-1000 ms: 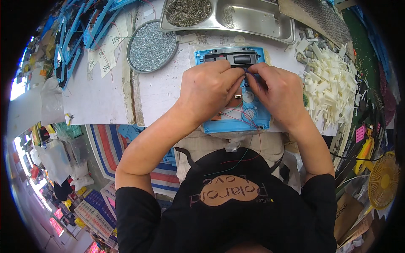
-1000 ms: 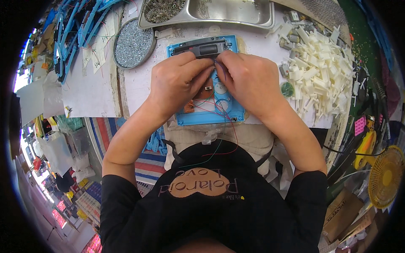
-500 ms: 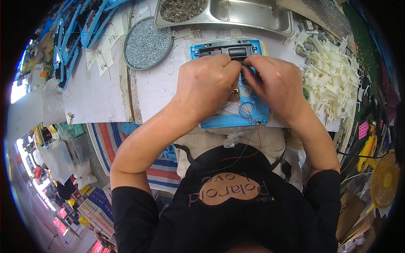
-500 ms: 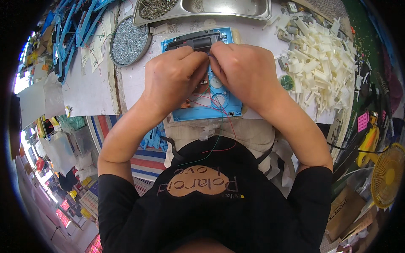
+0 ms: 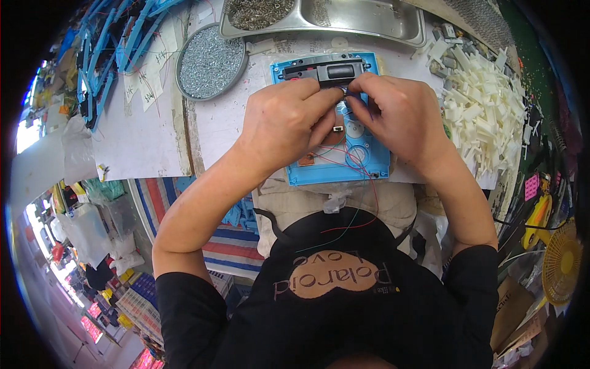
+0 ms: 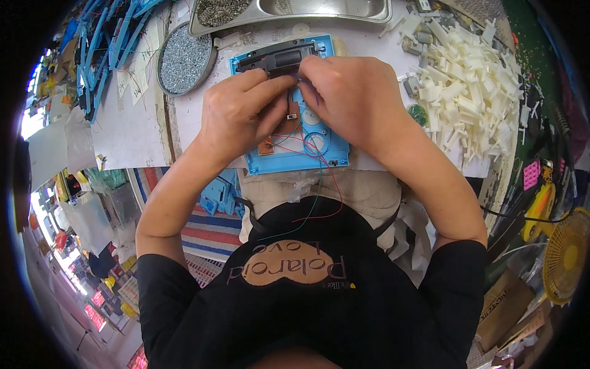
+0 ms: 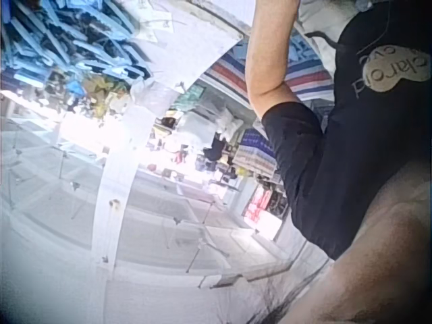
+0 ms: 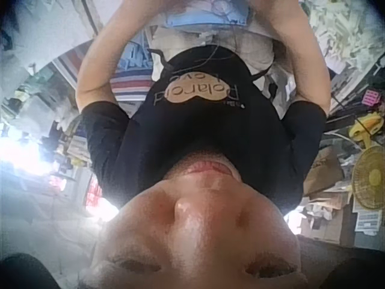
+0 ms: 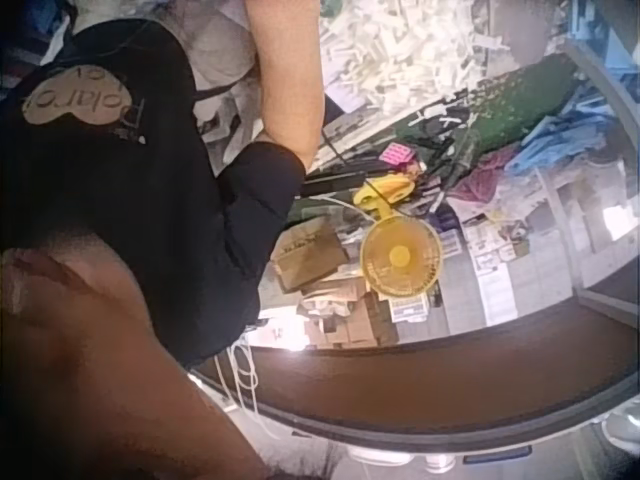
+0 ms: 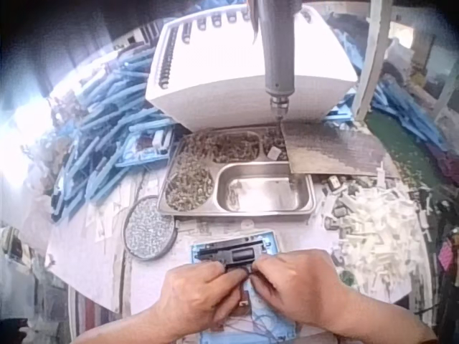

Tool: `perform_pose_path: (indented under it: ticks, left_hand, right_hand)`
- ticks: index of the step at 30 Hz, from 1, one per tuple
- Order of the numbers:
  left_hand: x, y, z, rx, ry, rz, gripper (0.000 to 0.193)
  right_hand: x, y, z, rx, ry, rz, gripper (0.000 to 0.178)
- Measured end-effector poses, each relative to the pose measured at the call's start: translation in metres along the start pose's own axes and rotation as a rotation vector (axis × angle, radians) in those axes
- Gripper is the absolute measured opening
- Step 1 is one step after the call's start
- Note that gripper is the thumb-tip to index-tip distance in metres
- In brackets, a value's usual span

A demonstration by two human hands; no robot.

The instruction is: Assemble and solder components onto a blue plastic electronic device housing.

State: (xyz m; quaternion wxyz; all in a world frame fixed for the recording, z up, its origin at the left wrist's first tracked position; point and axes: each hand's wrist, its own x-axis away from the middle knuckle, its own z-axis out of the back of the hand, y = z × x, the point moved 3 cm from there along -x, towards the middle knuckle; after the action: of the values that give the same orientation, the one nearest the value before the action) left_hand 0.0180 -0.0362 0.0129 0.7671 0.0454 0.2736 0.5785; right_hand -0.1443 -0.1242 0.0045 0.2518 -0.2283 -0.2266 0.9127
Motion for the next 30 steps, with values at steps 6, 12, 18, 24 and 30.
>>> perform_pose_path:
  ticks: [6, 12, 18, 24, 30]
  left_hand:
    - [0.005, -0.002, -0.003, 0.094, 0.074, 0.039, 0.020]
    - [0.010, -0.004, -0.004, 0.093, 0.114, 0.043, 0.022]
    - [0.009, -0.005, -0.004, 0.075, 0.086, -0.002, 0.026]
    - [0.010, -0.003, -0.001, 0.029, 0.051, -0.077, 0.031]
    - [0.009, 0.003, -0.001, -0.008, 0.015, -0.157, 0.031]
  right_hand:
    - [-0.010, -0.008, -0.001, 0.171, -0.092, 0.061, 0.011]
    - [-0.009, -0.012, -0.003, 0.198, -0.088, 0.060, 0.010]
    - [-0.014, -0.012, 0.000, 0.206, -0.150, 0.035, 0.012]
    - [-0.017, -0.004, 0.015, 0.080, -0.188, 0.066, 0.011]
    - [-0.012, -0.001, 0.021, 0.060, -0.173, 0.049, 0.011]
